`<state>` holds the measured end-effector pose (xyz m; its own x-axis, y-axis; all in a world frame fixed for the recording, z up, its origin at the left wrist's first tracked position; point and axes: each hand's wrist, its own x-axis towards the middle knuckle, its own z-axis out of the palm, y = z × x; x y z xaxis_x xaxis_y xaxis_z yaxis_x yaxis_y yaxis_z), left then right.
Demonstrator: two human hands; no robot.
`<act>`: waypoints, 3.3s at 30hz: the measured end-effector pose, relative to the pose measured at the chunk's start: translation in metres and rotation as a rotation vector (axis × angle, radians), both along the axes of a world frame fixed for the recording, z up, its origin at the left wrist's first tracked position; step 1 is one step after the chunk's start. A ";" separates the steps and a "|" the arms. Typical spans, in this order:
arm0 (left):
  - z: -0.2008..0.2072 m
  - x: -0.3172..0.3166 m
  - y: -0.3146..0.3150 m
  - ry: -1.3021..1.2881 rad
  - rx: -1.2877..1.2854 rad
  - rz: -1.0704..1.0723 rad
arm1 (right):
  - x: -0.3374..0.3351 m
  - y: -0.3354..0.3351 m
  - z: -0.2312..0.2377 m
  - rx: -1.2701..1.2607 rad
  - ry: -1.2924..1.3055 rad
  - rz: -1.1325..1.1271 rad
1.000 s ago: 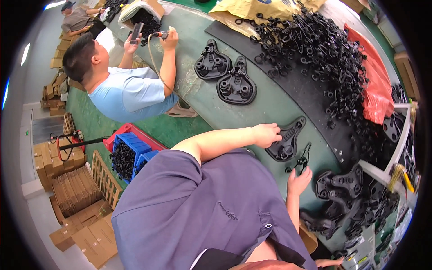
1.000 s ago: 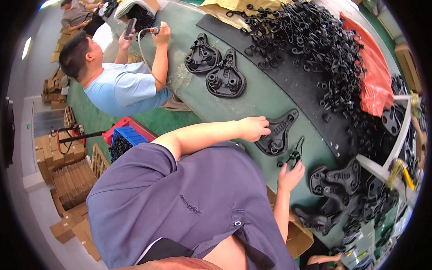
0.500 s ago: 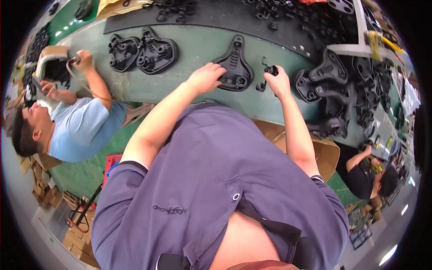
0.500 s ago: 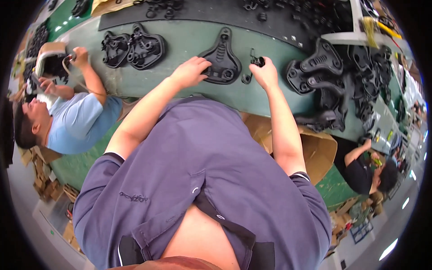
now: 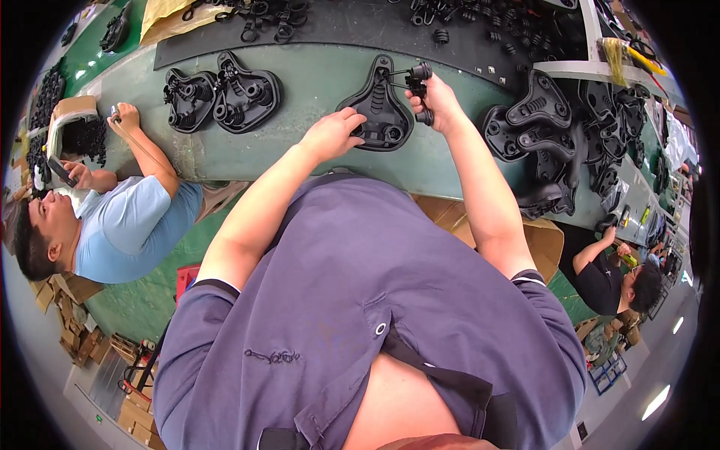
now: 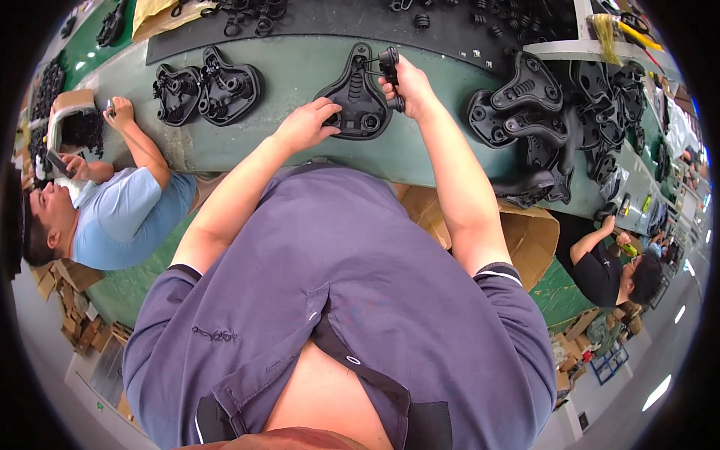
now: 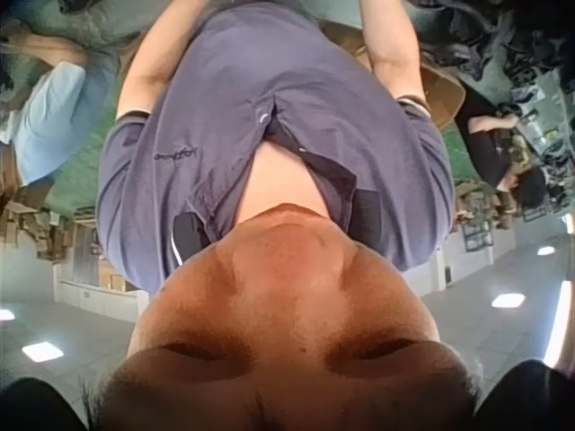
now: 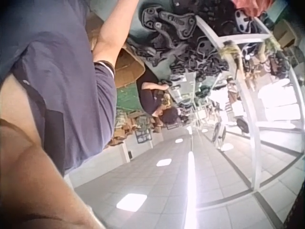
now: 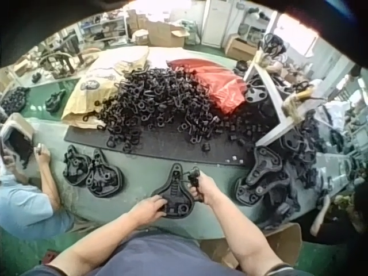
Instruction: Assembling various components onto bicycle seat bases at a factory workbench.
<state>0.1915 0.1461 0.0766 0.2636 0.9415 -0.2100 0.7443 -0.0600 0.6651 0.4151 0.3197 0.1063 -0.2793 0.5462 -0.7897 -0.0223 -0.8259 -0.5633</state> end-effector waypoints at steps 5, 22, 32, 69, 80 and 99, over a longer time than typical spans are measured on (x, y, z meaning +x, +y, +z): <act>-0.005 -0.002 0.003 -0.099 -0.037 0.102 | -0.018 0.028 -0.016 -0.003 -0.144 0.089; 0.000 0.014 0.031 -0.052 0.232 0.517 | -0.046 -0.056 -0.042 1.109 -0.912 0.736; -0.044 0.049 0.065 0.083 0.226 0.681 | -0.045 -0.068 -0.073 1.258 -0.878 0.511; -0.058 -0.273 -0.114 -0.030 -0.322 1.053 | 0.254 0.096 -0.048 0.430 -1.487 -0.079; 0.033 -0.136 -0.009 0.067 0.387 0.720 | 0.175 0.022 -0.001 0.715 -0.446 0.239; -0.032 -0.021 0.033 0.124 -0.348 0.272 | 0.140 0.259 -0.083 0.462 -0.925 0.105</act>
